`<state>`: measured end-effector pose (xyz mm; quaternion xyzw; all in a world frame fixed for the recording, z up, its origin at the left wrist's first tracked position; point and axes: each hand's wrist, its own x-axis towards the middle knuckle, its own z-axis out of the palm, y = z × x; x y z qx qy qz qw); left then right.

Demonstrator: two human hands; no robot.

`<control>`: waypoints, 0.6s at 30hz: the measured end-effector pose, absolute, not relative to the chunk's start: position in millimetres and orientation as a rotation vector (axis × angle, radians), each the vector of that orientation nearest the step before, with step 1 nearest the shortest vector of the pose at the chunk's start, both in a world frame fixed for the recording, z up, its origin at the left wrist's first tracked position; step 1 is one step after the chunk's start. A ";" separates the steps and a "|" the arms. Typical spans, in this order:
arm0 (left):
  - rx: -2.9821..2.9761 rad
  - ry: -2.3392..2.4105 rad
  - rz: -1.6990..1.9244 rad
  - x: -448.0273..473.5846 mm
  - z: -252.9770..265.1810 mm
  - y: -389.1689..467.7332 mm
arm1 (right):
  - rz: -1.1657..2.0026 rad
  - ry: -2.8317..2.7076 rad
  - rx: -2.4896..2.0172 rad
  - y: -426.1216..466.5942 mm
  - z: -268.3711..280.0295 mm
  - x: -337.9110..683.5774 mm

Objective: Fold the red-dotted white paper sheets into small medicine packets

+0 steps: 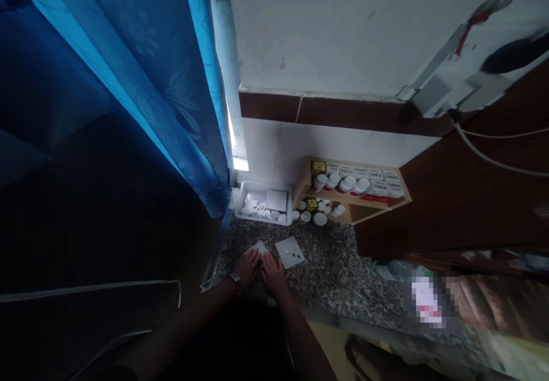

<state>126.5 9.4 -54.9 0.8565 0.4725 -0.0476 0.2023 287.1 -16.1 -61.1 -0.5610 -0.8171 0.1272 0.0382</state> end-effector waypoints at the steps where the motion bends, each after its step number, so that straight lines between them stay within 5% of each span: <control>1: 2.400 1.302 -0.139 124.4 -57.1 8.9 | 0.381 -2.516 -1.727 -18.2 -62.1 287.3; 18: 2.344 1.342 -0.215 119.2 -45.0 12.5 | 0.398 -2.494 -1.797 -45.8 -68.9 286.3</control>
